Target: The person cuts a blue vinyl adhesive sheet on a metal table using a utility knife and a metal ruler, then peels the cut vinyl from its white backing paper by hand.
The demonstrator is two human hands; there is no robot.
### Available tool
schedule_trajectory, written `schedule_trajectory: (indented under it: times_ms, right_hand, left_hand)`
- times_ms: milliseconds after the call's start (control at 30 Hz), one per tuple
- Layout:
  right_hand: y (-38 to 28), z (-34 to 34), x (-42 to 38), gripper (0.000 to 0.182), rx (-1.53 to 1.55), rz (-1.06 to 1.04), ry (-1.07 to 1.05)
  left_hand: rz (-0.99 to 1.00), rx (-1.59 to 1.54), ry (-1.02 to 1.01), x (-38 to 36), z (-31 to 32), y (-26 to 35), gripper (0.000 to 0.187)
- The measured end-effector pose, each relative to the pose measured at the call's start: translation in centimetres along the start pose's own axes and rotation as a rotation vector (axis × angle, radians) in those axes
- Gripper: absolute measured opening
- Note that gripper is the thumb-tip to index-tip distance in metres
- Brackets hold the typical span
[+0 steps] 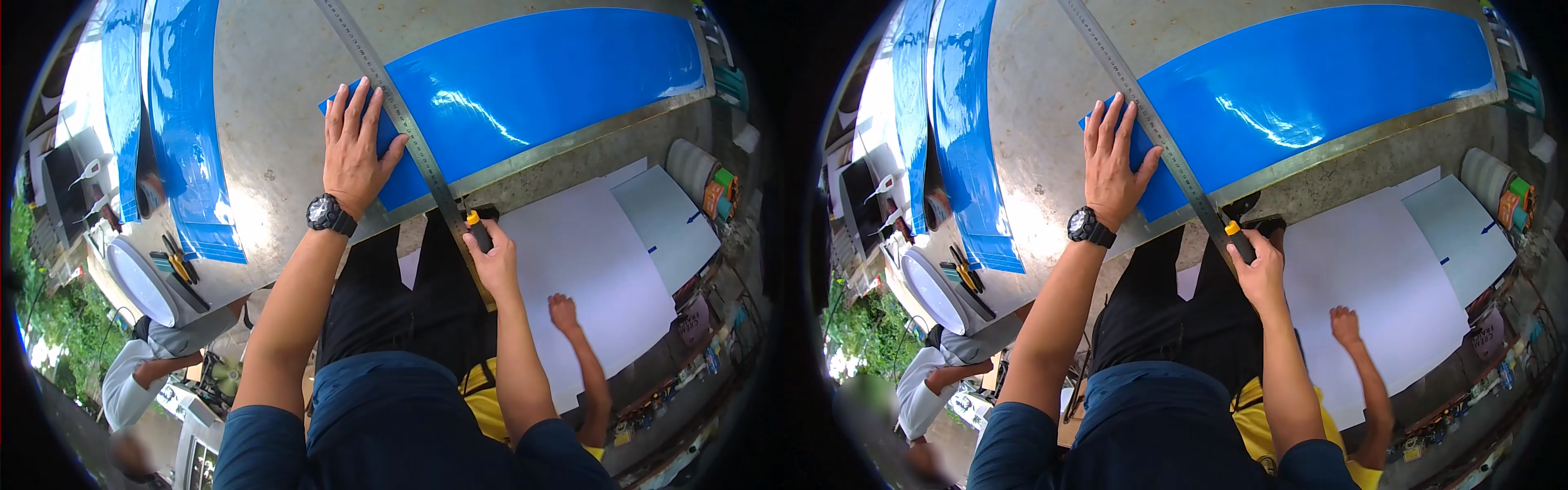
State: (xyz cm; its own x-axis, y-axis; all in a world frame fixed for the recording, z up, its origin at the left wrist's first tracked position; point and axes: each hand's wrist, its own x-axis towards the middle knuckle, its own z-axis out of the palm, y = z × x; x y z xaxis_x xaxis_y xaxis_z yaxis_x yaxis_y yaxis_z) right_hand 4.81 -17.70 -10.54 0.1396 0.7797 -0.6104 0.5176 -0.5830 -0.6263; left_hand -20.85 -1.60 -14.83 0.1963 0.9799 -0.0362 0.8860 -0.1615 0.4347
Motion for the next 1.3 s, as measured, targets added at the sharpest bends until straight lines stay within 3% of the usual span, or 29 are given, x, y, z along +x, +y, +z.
schedule_trajectory:
  times_ms: [733,1300]
  right_hand:
    - [-0.6,-0.3,0.2,0.031,0.023,-0.012,-0.010]
    - [-1.7,-0.9,0.4,0.024,0.052,0.029,-0.045]
  left_hand:
    - [0.018,-0.005,0.006,0.2,-0.4,0.3,0.075]
    - [0.027,-0.011,0.015,0.3,-0.4,0.3,0.075]
